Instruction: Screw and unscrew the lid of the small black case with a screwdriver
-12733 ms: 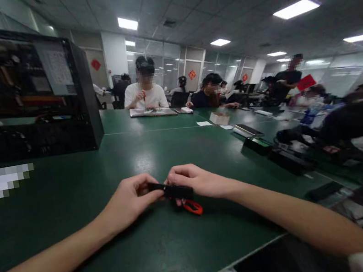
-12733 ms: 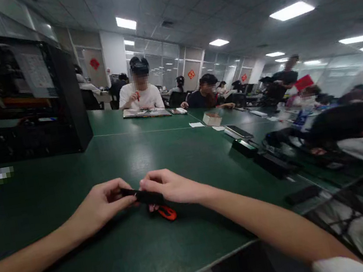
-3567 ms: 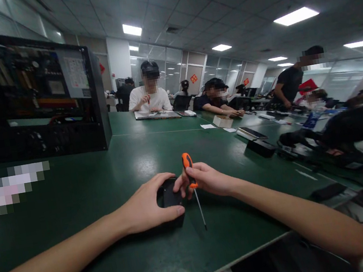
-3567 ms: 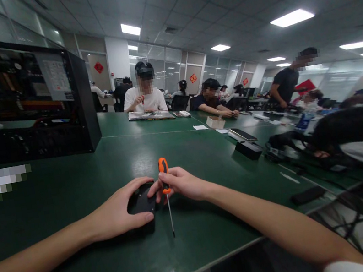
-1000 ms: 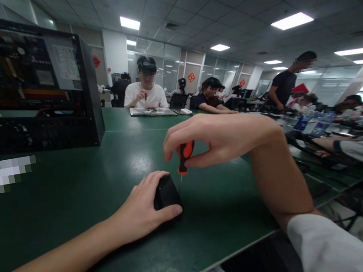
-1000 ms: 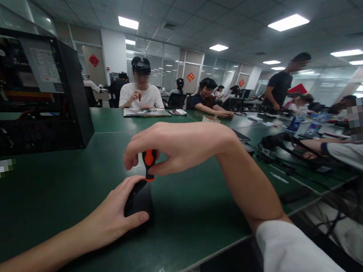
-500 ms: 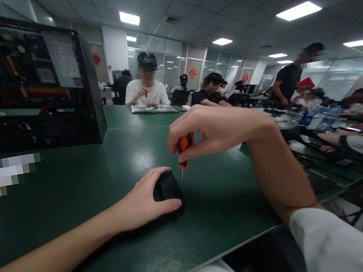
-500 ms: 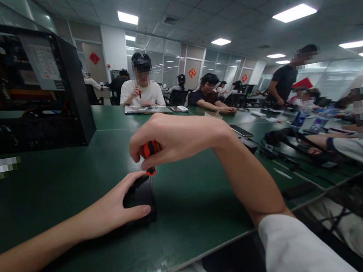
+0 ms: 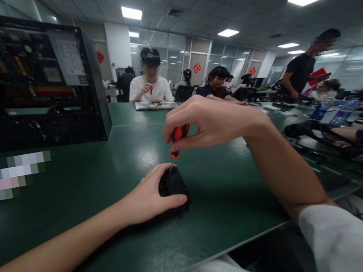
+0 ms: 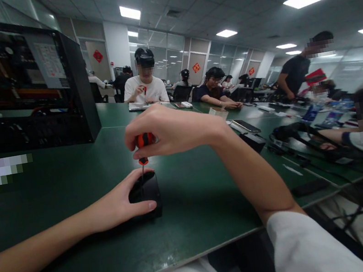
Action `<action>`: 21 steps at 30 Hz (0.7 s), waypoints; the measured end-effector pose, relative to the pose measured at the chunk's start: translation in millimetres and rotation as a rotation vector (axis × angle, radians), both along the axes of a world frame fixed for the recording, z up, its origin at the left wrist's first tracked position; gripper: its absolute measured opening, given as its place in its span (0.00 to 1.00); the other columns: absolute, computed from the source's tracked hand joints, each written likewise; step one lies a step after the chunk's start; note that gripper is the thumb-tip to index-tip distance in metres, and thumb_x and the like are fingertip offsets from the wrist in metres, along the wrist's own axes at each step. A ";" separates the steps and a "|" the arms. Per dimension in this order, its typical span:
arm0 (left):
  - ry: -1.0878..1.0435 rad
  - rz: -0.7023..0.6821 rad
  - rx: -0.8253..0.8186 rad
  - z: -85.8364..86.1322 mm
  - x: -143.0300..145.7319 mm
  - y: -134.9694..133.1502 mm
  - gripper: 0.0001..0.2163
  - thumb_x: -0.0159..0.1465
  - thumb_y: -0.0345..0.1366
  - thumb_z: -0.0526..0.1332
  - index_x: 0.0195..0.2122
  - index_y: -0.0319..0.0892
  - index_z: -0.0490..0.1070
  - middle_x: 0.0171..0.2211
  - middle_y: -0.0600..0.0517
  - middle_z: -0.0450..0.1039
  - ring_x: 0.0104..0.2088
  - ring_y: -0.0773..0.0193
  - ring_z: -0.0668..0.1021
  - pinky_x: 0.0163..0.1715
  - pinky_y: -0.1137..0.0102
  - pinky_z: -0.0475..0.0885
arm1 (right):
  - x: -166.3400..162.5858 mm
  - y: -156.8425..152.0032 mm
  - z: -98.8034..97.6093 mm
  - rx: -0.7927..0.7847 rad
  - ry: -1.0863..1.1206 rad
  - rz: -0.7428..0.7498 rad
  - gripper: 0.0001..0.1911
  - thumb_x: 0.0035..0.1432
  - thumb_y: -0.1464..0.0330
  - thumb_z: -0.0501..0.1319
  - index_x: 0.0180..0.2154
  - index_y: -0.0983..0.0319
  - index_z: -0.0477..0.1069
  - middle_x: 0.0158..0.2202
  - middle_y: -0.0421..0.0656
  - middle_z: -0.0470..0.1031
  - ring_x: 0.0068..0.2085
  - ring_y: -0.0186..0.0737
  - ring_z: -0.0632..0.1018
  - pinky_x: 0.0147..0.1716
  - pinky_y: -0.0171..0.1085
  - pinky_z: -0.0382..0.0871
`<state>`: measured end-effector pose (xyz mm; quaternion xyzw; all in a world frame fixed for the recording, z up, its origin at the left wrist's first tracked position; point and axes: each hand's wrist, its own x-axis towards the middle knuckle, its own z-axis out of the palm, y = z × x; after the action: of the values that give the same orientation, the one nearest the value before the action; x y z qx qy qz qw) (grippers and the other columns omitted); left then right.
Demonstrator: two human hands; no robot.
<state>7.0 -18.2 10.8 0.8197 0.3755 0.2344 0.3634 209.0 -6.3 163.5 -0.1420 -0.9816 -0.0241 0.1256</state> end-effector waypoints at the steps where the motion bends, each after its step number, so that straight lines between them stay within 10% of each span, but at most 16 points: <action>1: -0.002 0.002 0.001 0.2 0.1 -0.3 0.38 0.57 0.52 0.69 0.64 0.41 0.61 0.64 0.40 0.65 0.63 0.43 0.70 0.64 0.50 0.64 | -0.8 0.7 -0.8 -0.007 -0.002 0.001 0.06 0.64 0.68 0.63 0.38 0.65 0.75 0.36 0.42 0.78 0.35 0.31 0.76 0.36 0.32 0.66; 21: 0.008 0.005 0.015 3.1 0.0 -2.1 0.38 0.57 0.52 0.68 0.65 0.40 0.61 0.64 0.39 0.65 0.62 0.41 0.71 0.63 0.50 0.65 | 2.9 12.5 -1.0 -0.034 -0.043 -0.188 0.10 0.63 0.64 0.63 0.39 0.65 0.78 0.34 0.43 0.80 0.34 0.33 0.76 0.36 0.34 0.65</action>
<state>7.0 -20.3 14.0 0.8225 0.3771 0.2350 0.3551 211.8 6.1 162.5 -0.2350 -0.9667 -0.0222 0.0994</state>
